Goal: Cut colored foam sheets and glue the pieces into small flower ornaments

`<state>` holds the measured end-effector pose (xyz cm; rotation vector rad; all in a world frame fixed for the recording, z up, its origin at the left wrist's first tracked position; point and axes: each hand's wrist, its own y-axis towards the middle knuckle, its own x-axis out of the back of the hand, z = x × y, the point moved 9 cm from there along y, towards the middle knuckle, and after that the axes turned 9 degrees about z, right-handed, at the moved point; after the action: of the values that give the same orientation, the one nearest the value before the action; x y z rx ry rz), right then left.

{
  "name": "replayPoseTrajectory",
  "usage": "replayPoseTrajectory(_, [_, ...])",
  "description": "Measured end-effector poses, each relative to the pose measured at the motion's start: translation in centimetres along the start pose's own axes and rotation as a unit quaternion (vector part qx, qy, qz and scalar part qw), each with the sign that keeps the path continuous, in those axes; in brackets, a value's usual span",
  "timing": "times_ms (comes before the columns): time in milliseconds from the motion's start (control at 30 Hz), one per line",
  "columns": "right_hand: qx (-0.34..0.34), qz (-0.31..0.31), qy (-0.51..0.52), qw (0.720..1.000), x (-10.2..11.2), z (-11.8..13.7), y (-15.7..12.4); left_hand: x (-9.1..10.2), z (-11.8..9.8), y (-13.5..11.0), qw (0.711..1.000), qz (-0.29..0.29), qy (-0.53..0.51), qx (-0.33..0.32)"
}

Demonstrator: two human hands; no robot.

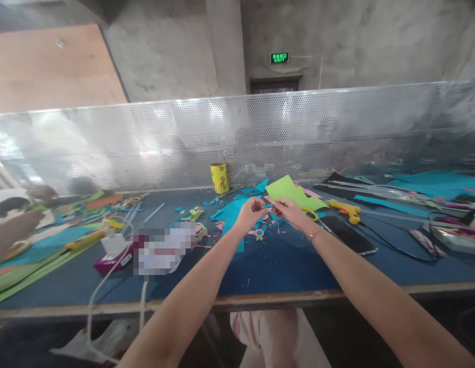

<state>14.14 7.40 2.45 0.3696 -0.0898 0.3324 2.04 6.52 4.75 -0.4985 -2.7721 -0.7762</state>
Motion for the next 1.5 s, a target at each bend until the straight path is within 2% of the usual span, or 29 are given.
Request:
replayPoseTrajectory(67, [0.005,-0.056,-0.044,0.997,1.4,0.2,0.0,1.4,-0.3,-0.3,0.996,-0.072,0.060,-0.004])
replayPoseTrajectory(133, [0.004,-0.098,-0.077,0.992,2.4,0.4,-0.1,2.3,-1.3,-0.6,0.983,-0.113,0.141,-0.028])
replayPoseTrajectory(200, [-0.002,-0.121,-0.091,0.989,2.9,0.4,-0.2,1.8,-2.2,-0.6,0.971,-0.088,0.213,-0.058])
replayPoseTrajectory(300, [-0.002,-0.107,-0.087,0.990,2.5,0.5,-0.2,0.1,-2.2,-0.3,0.964,-0.005,0.252,-0.078])
replayPoseTrajectory(367, [0.005,-0.072,-0.090,0.993,1.6,0.7,-0.1,-0.6,-1.9,-0.3,0.963,0.018,0.256,-0.078])
replayPoseTrajectory(533, [0.027,0.001,-0.170,0.985,-0.1,1.4,0.0,-0.9,-1.2,-0.1,0.965,0.023,0.256,-0.056])
replayPoseTrajectory(700, [0.049,0.009,-0.273,0.961,-0.6,2.0,-0.1,-1.0,-0.7,0.1,0.980,0.040,0.195,-0.028])
replayPoseTrajectory(833, [0.055,0.017,-0.312,0.948,-1.0,2.4,-0.2,-1.1,-0.3,0.1,0.986,0.051,0.159,-0.012])
replayPoseTrajectory(1100, [0.039,0.000,-0.252,0.967,-0.6,2.3,-0.5,-0.4,0.1,0.0,0.989,0.029,0.144,0.021])
replayPoseTrajectory(1333, [0.034,-0.018,-0.173,0.984,-0.2,2.3,-0.5,-0.5,-0.3,-0.1,0.993,0.021,0.116,-0.001])
replayPoseTrajectory(1500, [0.084,-0.020,-0.207,0.975,-0.6,3.8,-0.9,0.6,0.7,0.1,0.994,-0.018,0.106,0.008])
